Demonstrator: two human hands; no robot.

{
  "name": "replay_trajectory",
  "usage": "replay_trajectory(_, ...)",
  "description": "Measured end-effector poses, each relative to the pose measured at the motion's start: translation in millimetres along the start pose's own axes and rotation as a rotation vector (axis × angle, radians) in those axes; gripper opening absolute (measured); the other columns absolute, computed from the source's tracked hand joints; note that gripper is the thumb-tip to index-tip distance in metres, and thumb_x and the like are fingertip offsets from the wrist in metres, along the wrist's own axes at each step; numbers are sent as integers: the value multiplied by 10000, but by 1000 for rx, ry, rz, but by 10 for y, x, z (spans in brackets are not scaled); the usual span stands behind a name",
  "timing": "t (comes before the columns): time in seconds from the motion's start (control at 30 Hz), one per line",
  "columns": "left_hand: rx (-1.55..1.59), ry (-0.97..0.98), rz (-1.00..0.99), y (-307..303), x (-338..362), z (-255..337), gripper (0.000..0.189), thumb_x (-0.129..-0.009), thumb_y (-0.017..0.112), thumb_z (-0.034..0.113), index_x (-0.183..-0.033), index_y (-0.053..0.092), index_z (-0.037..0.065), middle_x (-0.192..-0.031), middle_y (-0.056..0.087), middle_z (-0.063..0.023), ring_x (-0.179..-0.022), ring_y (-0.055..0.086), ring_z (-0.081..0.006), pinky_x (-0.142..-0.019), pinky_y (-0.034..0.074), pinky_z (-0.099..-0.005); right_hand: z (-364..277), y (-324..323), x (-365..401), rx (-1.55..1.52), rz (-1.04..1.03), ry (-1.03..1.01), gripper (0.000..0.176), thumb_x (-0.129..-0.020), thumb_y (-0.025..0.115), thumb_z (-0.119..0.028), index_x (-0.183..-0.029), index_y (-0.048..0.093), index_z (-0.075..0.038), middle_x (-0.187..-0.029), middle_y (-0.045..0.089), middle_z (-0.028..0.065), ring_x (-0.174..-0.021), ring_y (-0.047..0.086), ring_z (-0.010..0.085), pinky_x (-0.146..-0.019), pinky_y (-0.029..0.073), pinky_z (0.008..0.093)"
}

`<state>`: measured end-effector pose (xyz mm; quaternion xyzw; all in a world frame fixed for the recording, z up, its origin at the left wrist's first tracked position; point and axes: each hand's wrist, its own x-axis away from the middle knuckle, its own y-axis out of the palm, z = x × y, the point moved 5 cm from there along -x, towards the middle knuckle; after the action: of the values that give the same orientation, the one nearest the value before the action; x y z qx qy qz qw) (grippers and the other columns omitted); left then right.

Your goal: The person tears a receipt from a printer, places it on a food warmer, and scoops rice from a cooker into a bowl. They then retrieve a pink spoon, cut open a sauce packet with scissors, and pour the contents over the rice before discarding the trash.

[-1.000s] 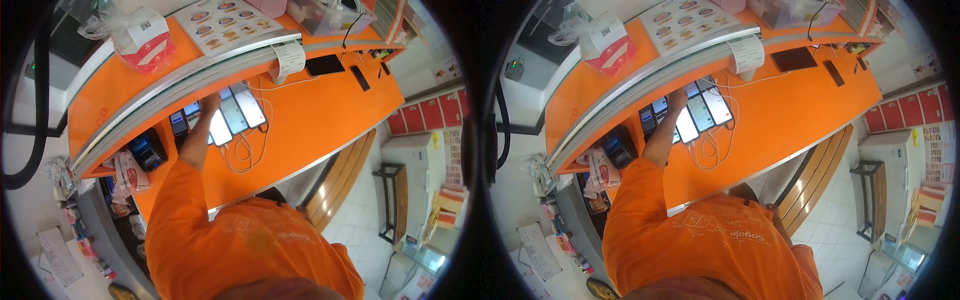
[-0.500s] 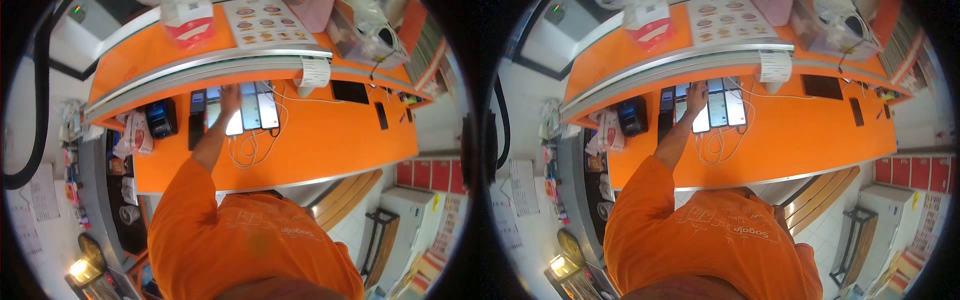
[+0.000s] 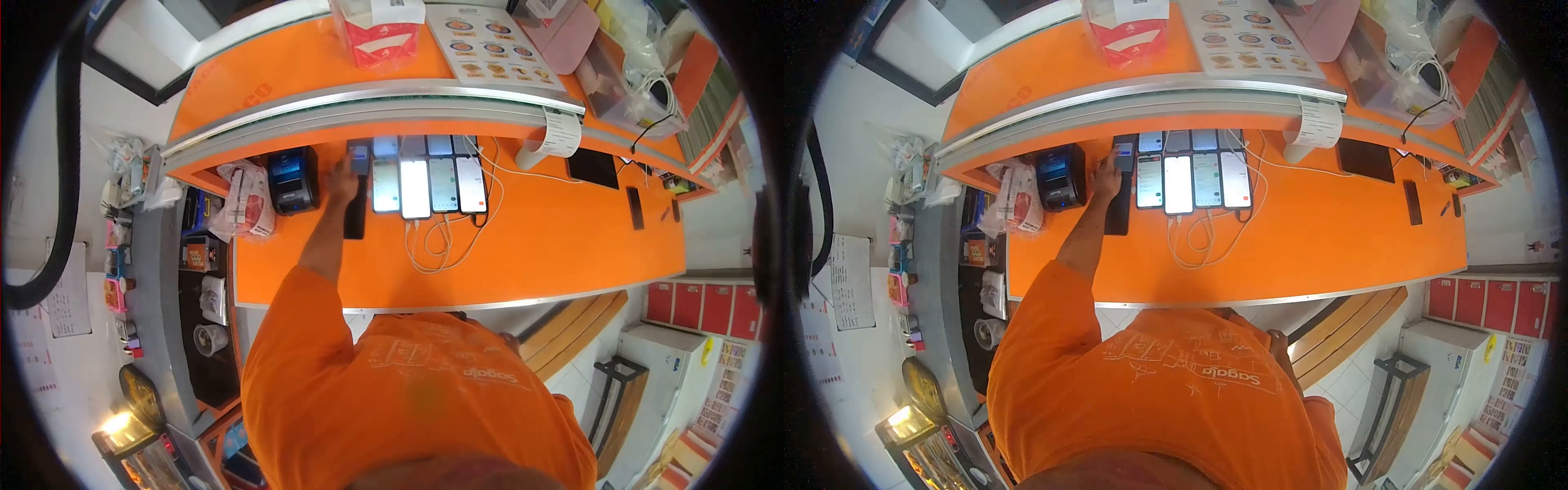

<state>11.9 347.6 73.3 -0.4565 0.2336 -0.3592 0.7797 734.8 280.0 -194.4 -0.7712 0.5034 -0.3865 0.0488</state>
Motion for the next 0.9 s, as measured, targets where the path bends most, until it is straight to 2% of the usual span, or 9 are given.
replay_trajectory(0.07, -39, 78, 165, -84, 6, 52, 600, -840, 527, 140, -1393, 319, 247, -1273, 523, -93, -1185, 473, -323, -930, 415, -503, -161, 130, 99, 7, 44, -22, 292, -879, 545, -258, -999, 644, -10, -878, 671, 90, -827, 626, 200, -758, 503, 330)
replay_trajectory(0.2, -25, 133, 167, -107, -69, 56, 606, -835, 546, 166, -1391, 320, 247, -1286, 513, -112, -1187, 465, -335, -937, 427, -466, -138, -64, 719, 244, 3, -25, 262, -871, 552, -231, -988, 641, -14, -901, 663, 104, -851, 621, 203, -759, 498, 330)
replay_trajectory(0.3, 305, 118, 39, -99, -137, -9, 642, -815, 589, 162, -1396, 316, 181, -1278, 517, -132, -1178, 478, -336, -965, 412, -444, -77, -133, 1170, 359, -23, 25, 241, -864, 556, -211, -980, 639, -17, -918, 657, 115, -869, 618, 206, -760, 495, 329)
replay_trajectory(0.37, 467, 227, 195, -227, -16, 30, 697, -786, 622, 95, -1401, 294, 97, -1273, 506, -165, -1174, 492, -324, -988, 401, -397, -38, -141, 1353, 384, -22, 55, 226, -860, 559, -197, -975, 637, -19, -930, 652, 122, -882, 616, 207, -761, 492, 329)
replay_trajectory(0.47, 836, 190, 38, -14, -26, -98, 733, -759, 636, 26, -1397, 273, 29, -1261, 493, -184, -1195, 481, -305, -1008, 383, -370, -25, 52, 1451, 395, -14, 81, 205, -854, 564, -177, -967, 635, -22, -948, 646, 133, -900, 613, 210, -762, 488, 329)
replay_trajectory(0.57, 971, 67, -21, -11, -29, -120, 743, -757, 636, 29, -1401, 263, 24, -1275, 485, -173, -1224, 455, -293, -1005, 381, -363, -113, 304, 1445, 381, 5, 82, 185, -847, 568, -157, -959, 632, -25, -965, 640, 143, -918, 609, 212, -763, 485, 329)
replay_trajectory(0.7, 1141, 132, -45, 74, -8, -200, 718, -769, 666, 88, -1385, 303, 27, -1318, 450, -186, -1231, 445, -320, -1024, 362, -380, -290, 755, 1087, 279, 86, 70, 160, -839, 575, -130, -949, 629, -29, -988, 632, 158, -943, 605, 215, -764, 480, 329)
replay_trajectory(0.77, 389, 332, 125, -351, 347, 32, 667, -801, 675, 196, -1363, 354, 38, -1380, 386, -185, -1247, 417, -348, -1038, 336, -450, -475, 1012, 836, 138, 163, 90, 148, -835, 578, -117, -944, 628, -31, -1000, 628, 165, -955, 603, 217, -765, 477, 329)
replay_trajectory(0.9, -18, 607, 62, -164, 1172, 16, 617, -878, 597, 337, -1395, 358, 99, -1461, 281, -173, -1322, 303, -362, -1057, 277, -514, -1197, 1028, 831, -529, 522, 148, 110, -840, 576, -81, -930, 605, -24, -995, 607, 177, -947, 593, 218, -747, 464, 320)
